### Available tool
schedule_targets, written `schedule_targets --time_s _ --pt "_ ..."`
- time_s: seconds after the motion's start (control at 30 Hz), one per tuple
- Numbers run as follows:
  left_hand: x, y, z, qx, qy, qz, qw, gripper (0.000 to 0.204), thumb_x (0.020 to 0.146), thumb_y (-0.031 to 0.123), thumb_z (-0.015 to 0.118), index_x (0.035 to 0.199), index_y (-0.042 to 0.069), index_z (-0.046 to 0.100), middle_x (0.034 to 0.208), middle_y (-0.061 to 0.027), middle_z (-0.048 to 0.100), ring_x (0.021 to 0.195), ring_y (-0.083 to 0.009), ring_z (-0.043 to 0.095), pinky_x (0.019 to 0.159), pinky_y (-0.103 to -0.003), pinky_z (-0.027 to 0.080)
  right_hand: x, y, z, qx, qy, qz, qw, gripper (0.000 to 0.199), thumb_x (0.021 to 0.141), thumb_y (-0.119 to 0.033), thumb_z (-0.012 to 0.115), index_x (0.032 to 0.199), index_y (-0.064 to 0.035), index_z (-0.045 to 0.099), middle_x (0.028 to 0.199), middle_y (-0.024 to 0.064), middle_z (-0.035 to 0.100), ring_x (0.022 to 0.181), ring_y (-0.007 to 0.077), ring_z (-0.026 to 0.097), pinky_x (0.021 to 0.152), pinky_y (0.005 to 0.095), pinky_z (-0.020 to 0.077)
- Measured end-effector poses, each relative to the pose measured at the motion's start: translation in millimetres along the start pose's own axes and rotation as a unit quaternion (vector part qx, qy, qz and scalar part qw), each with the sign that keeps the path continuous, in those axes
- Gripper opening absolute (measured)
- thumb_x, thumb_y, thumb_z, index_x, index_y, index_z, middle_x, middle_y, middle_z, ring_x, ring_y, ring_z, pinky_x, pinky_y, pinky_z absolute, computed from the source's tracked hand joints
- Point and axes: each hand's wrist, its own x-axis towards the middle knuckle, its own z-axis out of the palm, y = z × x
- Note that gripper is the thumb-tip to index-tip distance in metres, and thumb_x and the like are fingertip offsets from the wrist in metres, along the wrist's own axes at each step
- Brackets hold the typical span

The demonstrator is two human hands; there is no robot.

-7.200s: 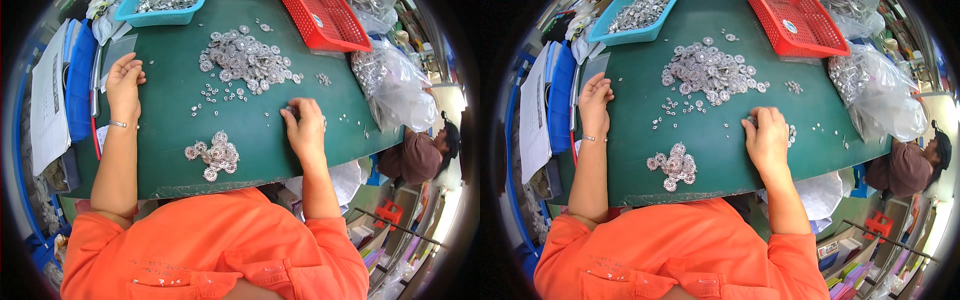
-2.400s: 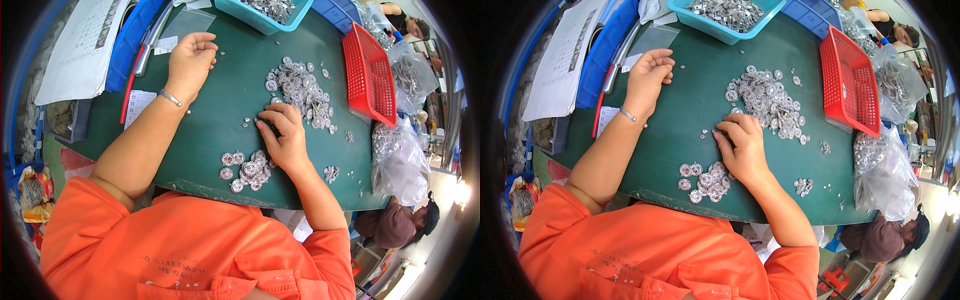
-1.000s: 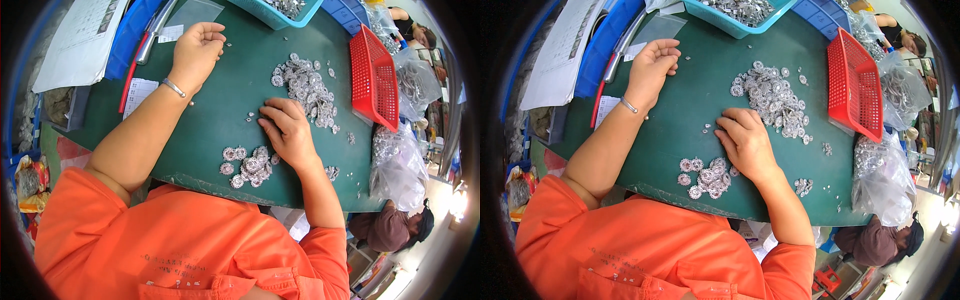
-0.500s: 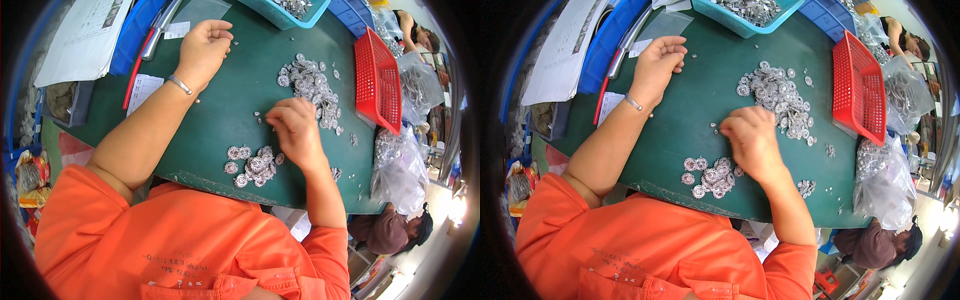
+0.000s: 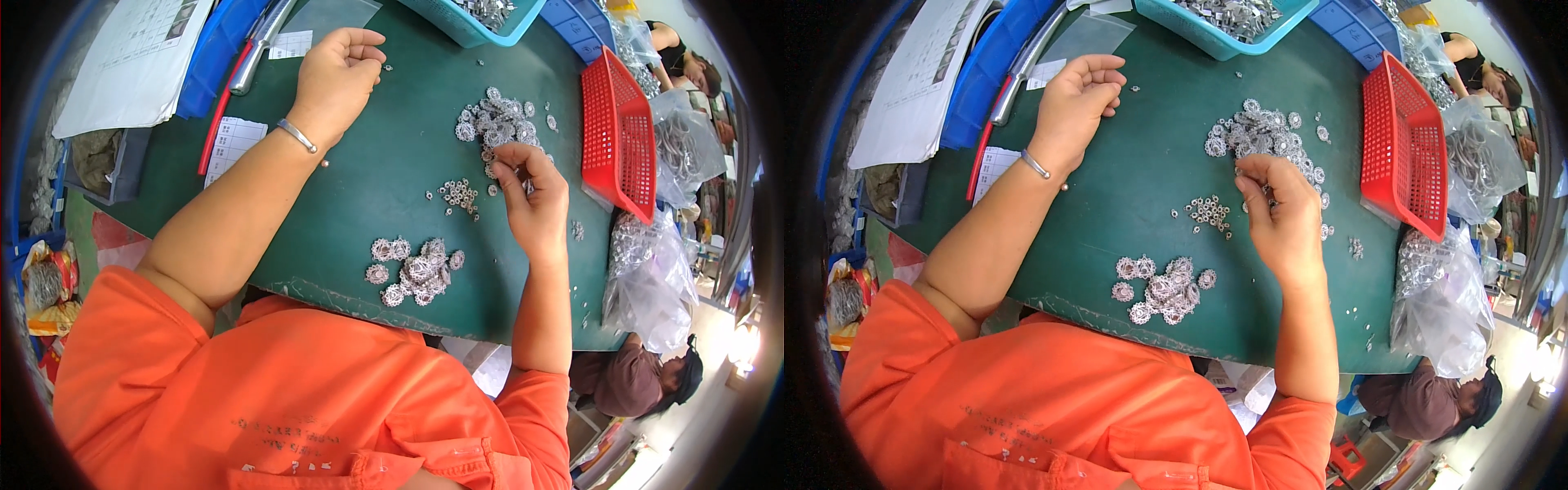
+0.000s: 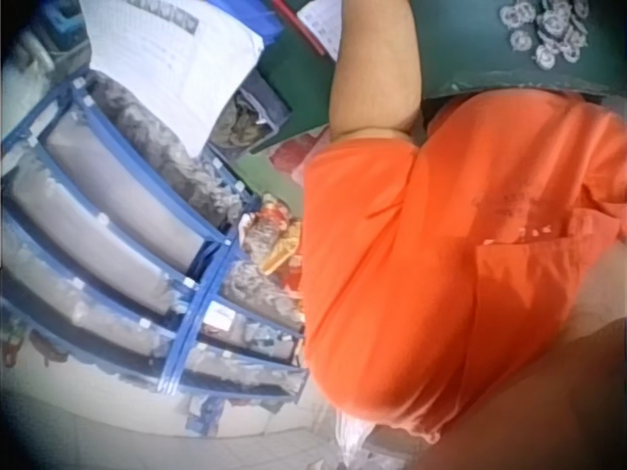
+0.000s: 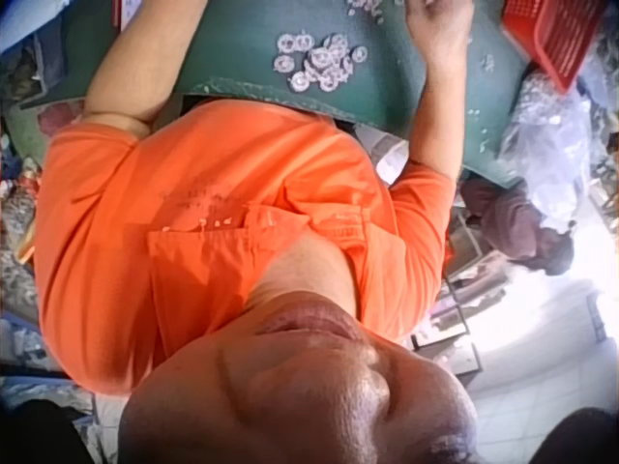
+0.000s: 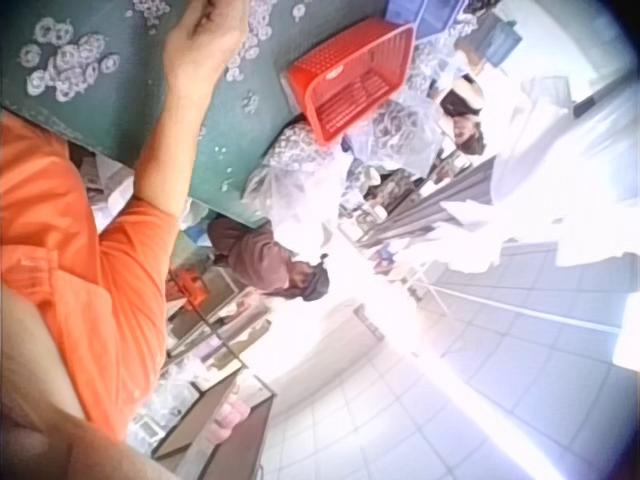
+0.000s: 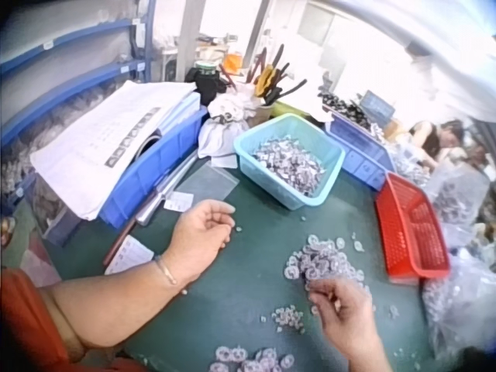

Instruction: The person sorts small silver metal parts on a green workbench. They pour parts from a red basket onto the table, then pick up individual pieces and place them into a light blue tray. The person handles the parts one at a time throughout the clip.

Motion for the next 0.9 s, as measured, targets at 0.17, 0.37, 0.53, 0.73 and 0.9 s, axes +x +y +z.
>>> schedule_targets --time_s 0.17,0.37,0.53,0.73,0.9 --pt "1 -1 0 -0.008 -0.005 0.004 1.000 0.030 0.088 0.000 0.052 0.117 0.002 0.059 0.099 -0.0049 0.062 0.078 -0.0088 0.056 0.069 -0.022 0.048 -7 -1 21 -0.097 -0.140 -0.196 0.966 0.013 0.075 -0.001 0.069 0.087 -0.0039 0.067 0.085 0.0081 0.059 0.081 0.0291 0.056 0.074 0.0394 0.0451" --pt "3 -8 1 -0.040 -0.004 0.010 0.999 0.029 0.087 -0.005 0.051 0.114 0.002 0.058 0.096 -0.0047 0.061 0.074 -0.0086 0.056 0.064 -0.021 0.047 -1 -9 14 -0.148 -0.170 -0.237 0.945 0.015 0.070 0.001 0.065 0.084 -0.0034 0.063 0.083 0.0092 0.055 0.080 0.0298 0.056 0.072 0.0391 0.0461" --pt "4 -5 0 -0.041 0.001 -0.004 0.999 0.031 0.084 -0.006 0.052 0.113 0.000 0.058 0.095 -0.0054 0.061 0.073 -0.0083 0.056 0.062 -0.021 0.046 58 -30 -10 -0.058 -0.044 -0.209 0.975 0.015 0.077 0.009 0.061 0.088 -0.0012 0.060 0.083 0.0127 0.060 0.076 0.0315 0.061 0.065 0.0369 0.0504" --pt "6 -6 4 -0.070 -0.015 -0.007 0.997 0.030 0.085 -0.005 0.053 0.114 0.000 0.057 0.096 -0.0056 0.060 0.073 -0.0092 0.056 0.063 -0.021 0.046 165 -10 -16 -0.094 0.182 -0.238 0.949 0.011 0.083 -0.007 0.067 0.093 -0.0034 0.068 0.083 0.0144 0.067 0.075 0.0281 0.067 0.070 0.0340 0.0524" --pt "6 -3 -3 -0.051 -0.009 -0.007 0.999 0.030 0.087 -0.002 0.055 0.117 -0.001 0.057 0.100 -0.0069 0.061 0.076 -0.0094 0.057 0.067 -0.022 0.048 165 -3 -19 -0.122 0.133 -0.184 0.966 0.015 0.085 -0.005 0.063 0.098 -0.0013 0.070 0.086 0.0131 0.070 0.078 0.0211 0.068 0.071 0.0309 0.0525"
